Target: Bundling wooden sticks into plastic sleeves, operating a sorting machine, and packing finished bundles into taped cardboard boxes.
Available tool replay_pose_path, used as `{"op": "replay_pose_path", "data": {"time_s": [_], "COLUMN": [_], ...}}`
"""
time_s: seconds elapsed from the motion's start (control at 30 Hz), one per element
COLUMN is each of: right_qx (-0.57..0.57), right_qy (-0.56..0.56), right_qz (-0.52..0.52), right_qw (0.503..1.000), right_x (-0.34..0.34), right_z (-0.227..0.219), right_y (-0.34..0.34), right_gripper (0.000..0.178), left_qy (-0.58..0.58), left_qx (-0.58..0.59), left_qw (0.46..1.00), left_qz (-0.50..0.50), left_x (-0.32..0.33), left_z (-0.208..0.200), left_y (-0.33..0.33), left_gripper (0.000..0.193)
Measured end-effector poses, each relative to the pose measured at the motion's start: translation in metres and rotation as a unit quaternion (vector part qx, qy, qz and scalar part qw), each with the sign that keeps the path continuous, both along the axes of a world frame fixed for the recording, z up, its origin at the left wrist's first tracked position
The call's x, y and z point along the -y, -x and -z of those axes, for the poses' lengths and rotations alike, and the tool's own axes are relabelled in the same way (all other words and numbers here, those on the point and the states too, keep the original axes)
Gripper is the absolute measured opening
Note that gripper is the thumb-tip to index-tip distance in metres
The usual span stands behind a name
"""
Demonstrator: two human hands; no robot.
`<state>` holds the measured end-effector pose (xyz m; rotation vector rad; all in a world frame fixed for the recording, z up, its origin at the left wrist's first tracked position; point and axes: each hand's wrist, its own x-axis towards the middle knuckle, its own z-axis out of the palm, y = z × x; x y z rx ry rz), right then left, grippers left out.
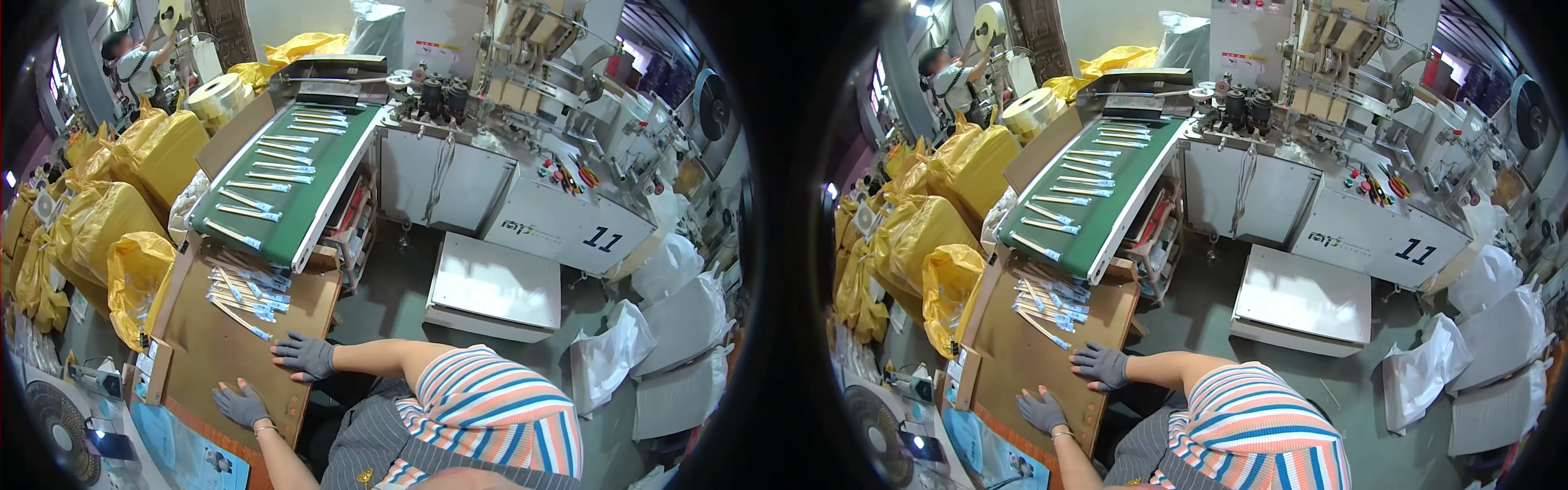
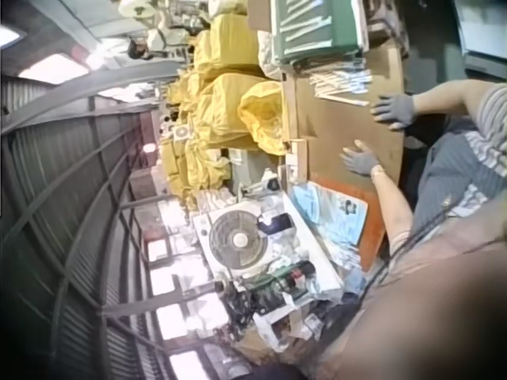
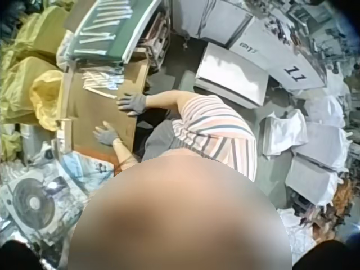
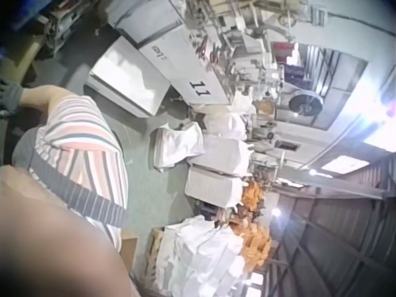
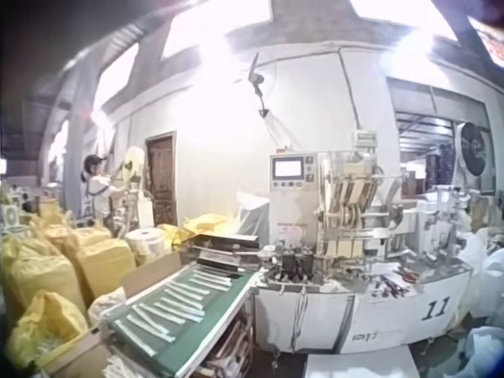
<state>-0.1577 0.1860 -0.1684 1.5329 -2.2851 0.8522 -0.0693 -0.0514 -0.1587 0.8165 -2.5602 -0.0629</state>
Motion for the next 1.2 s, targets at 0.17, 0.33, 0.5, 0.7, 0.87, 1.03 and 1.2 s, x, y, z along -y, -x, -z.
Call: {"op": "replay_pose_path", "data": {"time_s": [0.17,0.33,0.5,0.7,0.87,1.03,1.2], "right_qx": [0.001,0.011,0.008,0.004,0.003,0.004,0.014], "right_qy": [-0.019,-0.048,-0.048,-0.045,-0.053,-0.061,-0.061], "right_qz": [0.000,0.000,0.001,0.002,-0.001,0.007,0.004], "right_qw": [1.000,0.999,0.999,0.999,0.999,0.998,0.998], "right_x": [0.000,-0.002,-0.002,-0.001,-0.002,-0.002,-0.001], "right_z": [0.002,-0.003,-0.003,-0.004,-0.003,-0.004,-0.007], "right_y": [0.000,-0.001,-0.001,-0.001,-0.001,0.000,0.001], "right_gripper": [0.058,0.058,0.058,0.058,0.058,0.059,0.059], "left_qy": [-0.004,-0.019,-0.021,-0.030,-0.039,-0.035,-0.049], "left_qx": [-0.005,0.000,-0.008,-0.008,-0.008,-0.021,-0.027], "left_qw": [1.000,1.000,1.000,0.999,0.999,0.999,0.998], "left_qz": [0.000,0.009,0.013,0.008,0.003,0.005,0.008], "left_x": [0.003,0.004,0.004,0.001,0.001,0.002,-0.001], "left_z": [0.003,0.005,0.005,0.002,0.003,0.005,-0.001], "left_y": [0.000,-0.001,-0.002,-0.003,-0.001,0.000,0.000], "left_gripper": [0.057,0.060,0.060,0.060,0.060,0.059,0.059]}}
